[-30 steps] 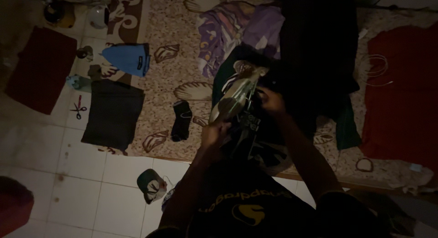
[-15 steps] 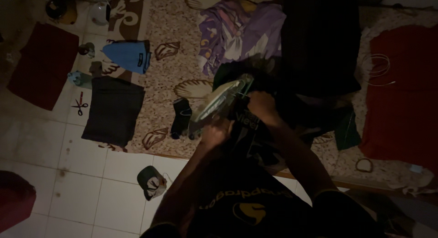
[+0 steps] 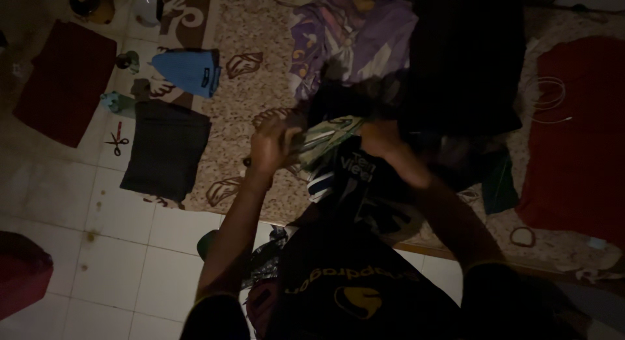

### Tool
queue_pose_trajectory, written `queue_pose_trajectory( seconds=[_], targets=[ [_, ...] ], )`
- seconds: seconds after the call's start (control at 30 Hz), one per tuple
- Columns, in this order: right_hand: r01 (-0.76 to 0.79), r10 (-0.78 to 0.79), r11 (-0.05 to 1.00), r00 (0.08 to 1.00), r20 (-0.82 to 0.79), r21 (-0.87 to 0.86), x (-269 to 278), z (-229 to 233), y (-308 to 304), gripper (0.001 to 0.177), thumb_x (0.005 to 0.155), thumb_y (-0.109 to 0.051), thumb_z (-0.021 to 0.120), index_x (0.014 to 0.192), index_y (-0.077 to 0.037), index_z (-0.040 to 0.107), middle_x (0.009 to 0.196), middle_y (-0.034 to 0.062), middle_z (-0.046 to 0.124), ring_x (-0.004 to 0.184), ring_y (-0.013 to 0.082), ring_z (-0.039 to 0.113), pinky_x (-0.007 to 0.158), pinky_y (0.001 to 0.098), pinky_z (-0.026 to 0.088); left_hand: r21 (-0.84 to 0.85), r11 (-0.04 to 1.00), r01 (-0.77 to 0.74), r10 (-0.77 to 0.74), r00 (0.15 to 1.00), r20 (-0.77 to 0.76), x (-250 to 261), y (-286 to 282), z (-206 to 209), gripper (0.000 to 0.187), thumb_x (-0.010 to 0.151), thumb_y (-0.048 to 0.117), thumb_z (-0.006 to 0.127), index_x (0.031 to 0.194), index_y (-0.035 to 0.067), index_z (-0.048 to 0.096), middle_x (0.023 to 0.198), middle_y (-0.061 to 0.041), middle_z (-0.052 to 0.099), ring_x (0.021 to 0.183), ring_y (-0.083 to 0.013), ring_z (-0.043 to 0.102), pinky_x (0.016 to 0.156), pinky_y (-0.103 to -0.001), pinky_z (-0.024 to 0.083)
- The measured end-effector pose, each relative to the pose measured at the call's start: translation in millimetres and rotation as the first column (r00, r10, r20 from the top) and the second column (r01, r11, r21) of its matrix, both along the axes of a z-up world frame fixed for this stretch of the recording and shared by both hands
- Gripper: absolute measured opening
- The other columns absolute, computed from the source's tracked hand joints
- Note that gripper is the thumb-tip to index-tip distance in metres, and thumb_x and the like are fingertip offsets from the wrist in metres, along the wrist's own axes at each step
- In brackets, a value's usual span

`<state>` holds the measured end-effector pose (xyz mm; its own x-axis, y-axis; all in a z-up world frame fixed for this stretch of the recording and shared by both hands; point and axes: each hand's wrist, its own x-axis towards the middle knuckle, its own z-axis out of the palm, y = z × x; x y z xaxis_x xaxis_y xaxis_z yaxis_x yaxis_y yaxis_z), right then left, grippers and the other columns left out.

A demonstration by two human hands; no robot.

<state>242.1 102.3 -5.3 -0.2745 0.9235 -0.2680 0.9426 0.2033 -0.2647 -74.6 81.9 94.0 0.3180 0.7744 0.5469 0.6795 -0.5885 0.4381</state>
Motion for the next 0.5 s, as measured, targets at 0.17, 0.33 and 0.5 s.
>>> queue_pose_trajectory(
  seconds=[0.17, 0.33, 0.5],
  targets=[
    [-0.135, 0.153, 0.978, 0.982, -0.106, 0.161, 2.1, 32.0, 3.1, 0.053, 0.075, 0.002, 0.058, 0.119, -0.022, 0.078, 0.106, 0.0178, 0.073, 0.09, 0.042, 0.069, 0.07, 0.0529, 0.055, -0.213, 0.971, 0.107, -0.039, 0.953, 0.299, 36.1, 7.6, 38.4, 0.004, 0.089, 0.005, 0.08, 0.092, 0.005, 0.077, 0.084, -0.014, 0.065, 0.072, -0.0303, 0.064, 0.064, -0.039, 0.051],
    [-0.055, 0.166, 0.922, 0.951, -0.261, 0.384, -0.4, 52.5, -5.8, 0.044, 0.084, -0.002, 0.065, 0.121, -0.024, 0.073, 0.125, 0.0132, 0.072, 0.092, 0.0358, 0.072, 0.074, 0.0476, 0.057, -0.177, 0.983, 0.053, 0.02, 0.922, 0.387, 50.4, 21.3, 51.0, 0.007, 0.088, 0.01, 0.082, 0.09, 0.006, 0.077, 0.085, -0.012, 0.068, 0.074, -0.0259, 0.067, 0.066, -0.037, 0.053],
    [-0.138, 0.142, 0.986, 0.989, -0.034, 0.094, 1.4, 81.1, 8.2, 0.053, 0.083, -0.003, 0.066, 0.126, -0.032, 0.075, 0.1, 0.0135, 0.075, 0.087, 0.0347, 0.071, 0.081, 0.0495, 0.055, -0.044, 0.985, 0.166, -0.148, 0.95, 0.276, 47.5, 31.9, 75.9, 0.011, 0.09, 0.012, 0.083, 0.084, 0.008, 0.075, 0.082, -0.008, 0.067, 0.069, -0.0226, 0.066, 0.061, -0.036, 0.051]
  ],
)
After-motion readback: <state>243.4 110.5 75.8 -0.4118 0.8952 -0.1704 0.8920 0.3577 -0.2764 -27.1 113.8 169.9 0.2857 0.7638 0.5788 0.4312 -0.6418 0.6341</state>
